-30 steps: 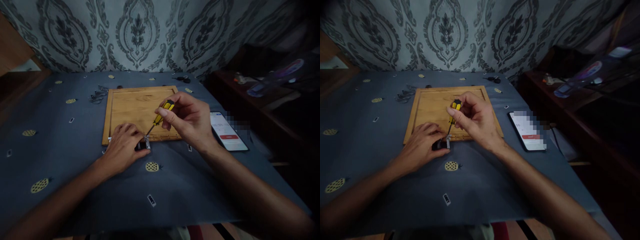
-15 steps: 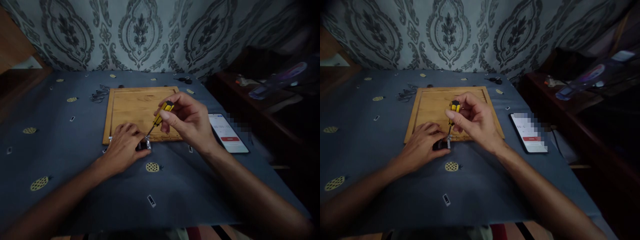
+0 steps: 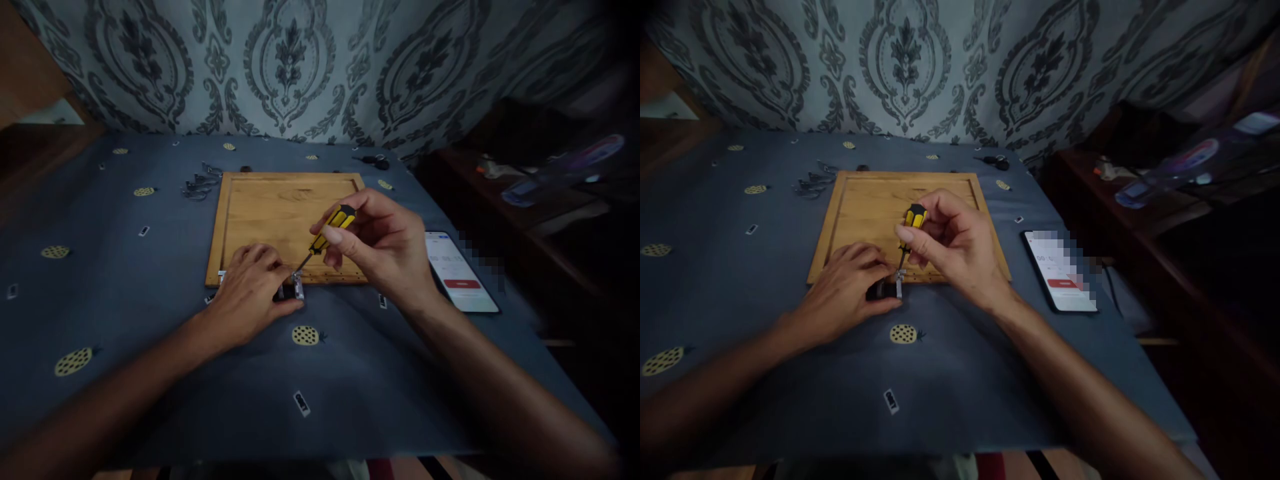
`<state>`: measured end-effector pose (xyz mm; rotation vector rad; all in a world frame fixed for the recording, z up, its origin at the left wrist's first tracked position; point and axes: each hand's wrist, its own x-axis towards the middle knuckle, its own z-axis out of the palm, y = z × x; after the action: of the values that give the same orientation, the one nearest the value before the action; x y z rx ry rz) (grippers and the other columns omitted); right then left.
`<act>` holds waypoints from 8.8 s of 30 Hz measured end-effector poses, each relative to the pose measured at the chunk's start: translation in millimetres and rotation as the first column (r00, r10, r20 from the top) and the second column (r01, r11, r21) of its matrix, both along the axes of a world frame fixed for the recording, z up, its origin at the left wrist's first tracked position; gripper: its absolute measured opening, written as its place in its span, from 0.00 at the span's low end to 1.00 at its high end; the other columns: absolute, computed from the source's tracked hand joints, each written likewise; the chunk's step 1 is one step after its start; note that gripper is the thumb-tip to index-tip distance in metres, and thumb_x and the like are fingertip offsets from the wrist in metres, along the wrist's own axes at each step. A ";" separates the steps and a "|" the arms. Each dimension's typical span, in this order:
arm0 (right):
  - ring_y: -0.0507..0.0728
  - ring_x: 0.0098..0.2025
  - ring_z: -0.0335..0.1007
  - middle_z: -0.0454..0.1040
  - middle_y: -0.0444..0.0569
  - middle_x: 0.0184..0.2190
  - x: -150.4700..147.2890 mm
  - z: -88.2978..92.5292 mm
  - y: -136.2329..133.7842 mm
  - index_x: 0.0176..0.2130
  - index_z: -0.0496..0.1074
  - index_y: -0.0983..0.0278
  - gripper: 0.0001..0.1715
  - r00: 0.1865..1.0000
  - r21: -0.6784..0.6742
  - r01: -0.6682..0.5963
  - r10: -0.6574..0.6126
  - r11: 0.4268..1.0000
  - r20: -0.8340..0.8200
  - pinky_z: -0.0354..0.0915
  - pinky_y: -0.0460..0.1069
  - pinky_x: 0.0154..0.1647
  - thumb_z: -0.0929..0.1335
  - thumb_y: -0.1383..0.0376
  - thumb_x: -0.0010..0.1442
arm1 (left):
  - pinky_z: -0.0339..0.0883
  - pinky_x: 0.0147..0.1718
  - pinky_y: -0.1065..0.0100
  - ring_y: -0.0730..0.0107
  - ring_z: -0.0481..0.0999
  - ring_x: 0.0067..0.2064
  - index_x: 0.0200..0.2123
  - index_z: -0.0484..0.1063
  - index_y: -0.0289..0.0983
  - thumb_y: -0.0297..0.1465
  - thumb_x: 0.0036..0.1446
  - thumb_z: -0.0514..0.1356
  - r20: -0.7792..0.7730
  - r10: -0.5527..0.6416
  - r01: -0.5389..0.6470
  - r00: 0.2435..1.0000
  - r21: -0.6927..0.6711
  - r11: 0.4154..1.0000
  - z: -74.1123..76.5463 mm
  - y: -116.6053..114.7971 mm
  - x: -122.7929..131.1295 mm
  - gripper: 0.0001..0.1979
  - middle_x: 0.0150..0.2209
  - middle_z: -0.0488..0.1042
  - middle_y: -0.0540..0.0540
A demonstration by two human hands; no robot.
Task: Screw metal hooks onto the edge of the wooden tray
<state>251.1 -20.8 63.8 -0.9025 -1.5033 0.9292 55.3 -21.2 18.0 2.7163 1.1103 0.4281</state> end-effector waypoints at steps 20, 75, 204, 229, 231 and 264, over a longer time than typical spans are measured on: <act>0.48 0.18 0.67 0.69 0.38 0.22 -3.0 5.0 -8.1 0.30 0.71 0.59 0.16 0.988 0.076 0.137 -0.142 0.988 0.060 0.65 0.46 0.17 0.76 0.53 0.56 | 0.62 0.52 0.51 0.53 0.67 0.52 0.42 0.76 0.36 0.44 0.58 0.66 0.003 -0.006 0.006 1.000 -0.010 1.000 -1.2 0.0 -0.9 0.17 0.43 0.72 0.43; 0.48 0.18 0.69 0.80 0.42 0.30 3.0 -0.8 -1.0 0.34 0.76 0.59 0.11 0.999 0.026 -0.036 0.036 0.999 0.003 0.67 0.44 0.15 0.77 0.58 0.54 | 0.61 0.54 0.50 0.53 0.67 0.52 0.40 0.76 0.36 0.43 0.58 0.67 0.022 0.005 -0.005 1.000 0.001 1.000 -1.6 -0.9 -0.1 0.16 0.42 0.73 0.44; 0.47 0.15 0.67 0.76 0.40 0.26 -5.1 -3.4 -4.5 0.29 0.76 0.59 0.13 0.995 0.076 0.099 -0.099 0.992 -0.011 0.66 0.44 0.13 0.80 0.60 0.48 | 0.61 0.53 0.51 0.53 0.67 0.51 0.42 0.76 0.36 0.41 0.58 0.66 0.027 0.005 -0.005 1.000 -0.008 1.000 -2.6 -1.5 -0.2 0.16 0.43 0.73 0.43; 0.48 0.18 0.68 0.76 0.42 0.27 -3.0 -6.6 -5.2 0.32 0.74 0.61 0.09 0.980 0.169 0.196 -0.196 0.966 -0.016 0.63 0.45 0.15 0.75 0.61 0.58 | 0.60 0.54 0.52 0.52 0.67 0.53 0.45 0.76 0.35 0.42 0.57 0.67 0.024 0.001 0.000 1.000 -0.021 1.000 -3.2 -1.1 -0.7 0.19 0.44 0.73 0.43; 0.48 0.17 0.68 0.75 0.42 0.27 -3.9 -7.2 -4.5 0.32 0.74 0.61 0.10 0.980 0.166 0.197 -0.198 0.966 -0.010 0.63 0.45 0.15 0.76 0.60 0.57 | 0.60 0.54 0.51 0.52 0.67 0.53 0.44 0.76 0.35 0.42 0.57 0.67 0.020 0.003 -0.003 1.000 -0.023 1.000 -2.9 -1.0 -0.5 0.19 0.44 0.73 0.43; 0.47 0.14 0.67 0.76 0.38 0.24 -6.6 -6.5 -4.7 0.27 0.66 0.61 0.20 0.990 0.071 0.137 -0.134 0.988 -0.053 0.65 0.43 0.11 0.80 0.62 0.48 | 0.60 0.54 0.51 0.53 0.67 0.52 0.41 0.76 0.36 0.42 0.58 0.67 0.029 0.003 -0.002 1.000 -0.021 1.000 -3.8 -0.4 -0.1 0.16 0.43 0.73 0.43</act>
<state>244.5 -25.5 57.4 -0.9105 -1.4081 0.7860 55.2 -21.6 14.2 2.6817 1.1047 0.4522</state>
